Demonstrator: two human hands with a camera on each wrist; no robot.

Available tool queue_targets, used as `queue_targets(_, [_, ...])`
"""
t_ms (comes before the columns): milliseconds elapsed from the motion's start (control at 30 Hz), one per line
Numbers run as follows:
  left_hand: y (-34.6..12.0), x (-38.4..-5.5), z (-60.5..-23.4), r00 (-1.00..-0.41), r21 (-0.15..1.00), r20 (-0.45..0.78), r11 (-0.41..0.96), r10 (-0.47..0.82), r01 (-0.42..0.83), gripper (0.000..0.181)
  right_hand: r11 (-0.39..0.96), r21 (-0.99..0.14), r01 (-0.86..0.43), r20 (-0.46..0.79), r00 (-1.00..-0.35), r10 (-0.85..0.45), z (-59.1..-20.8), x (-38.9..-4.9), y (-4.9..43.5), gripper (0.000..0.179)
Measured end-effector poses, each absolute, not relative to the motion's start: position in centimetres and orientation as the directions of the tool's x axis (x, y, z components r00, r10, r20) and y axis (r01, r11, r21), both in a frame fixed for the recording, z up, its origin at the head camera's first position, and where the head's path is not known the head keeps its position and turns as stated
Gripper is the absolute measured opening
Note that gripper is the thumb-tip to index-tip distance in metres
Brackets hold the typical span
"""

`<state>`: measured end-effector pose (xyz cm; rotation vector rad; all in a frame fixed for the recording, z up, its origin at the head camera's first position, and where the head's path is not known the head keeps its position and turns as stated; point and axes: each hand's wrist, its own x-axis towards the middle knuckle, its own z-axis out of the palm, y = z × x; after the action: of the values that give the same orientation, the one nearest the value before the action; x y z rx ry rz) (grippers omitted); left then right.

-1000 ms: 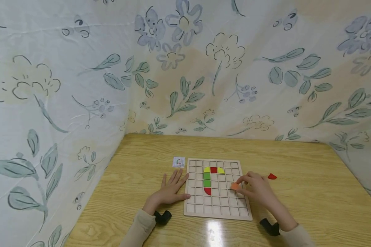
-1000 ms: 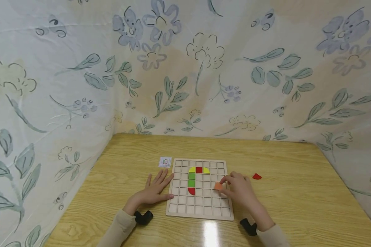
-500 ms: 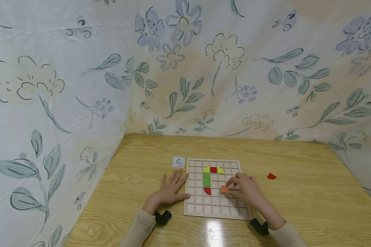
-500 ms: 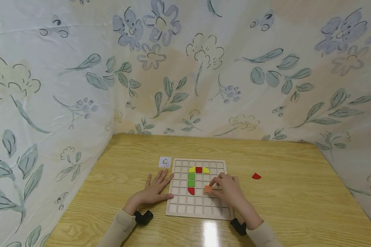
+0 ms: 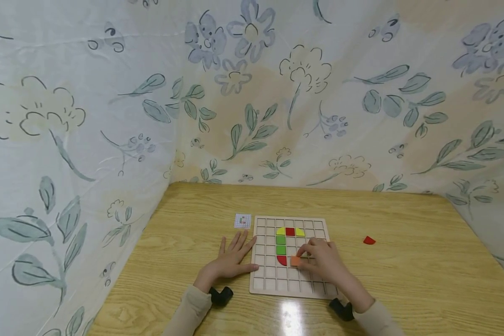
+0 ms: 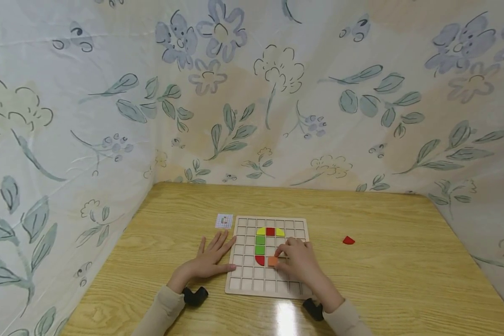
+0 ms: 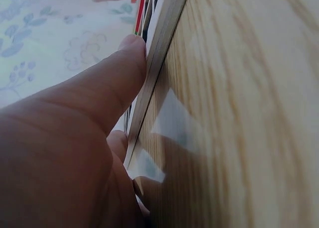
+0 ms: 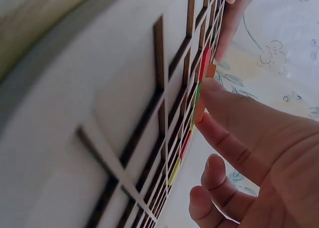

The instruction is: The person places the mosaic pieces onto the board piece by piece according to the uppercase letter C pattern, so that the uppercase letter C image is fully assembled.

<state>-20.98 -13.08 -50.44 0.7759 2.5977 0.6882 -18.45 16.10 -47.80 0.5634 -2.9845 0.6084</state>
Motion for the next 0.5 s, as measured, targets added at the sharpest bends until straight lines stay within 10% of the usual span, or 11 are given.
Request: queue_targets(500, [-13.16, -21.08, -50.97, -0.796, 0.524, -0.177, 0.74, 0.579, 0.422, 0.079, 0.872, -0.344, -0.348, 0.106, -0.937, -0.332, -48.09, -18.37, 15.22, 0.018])
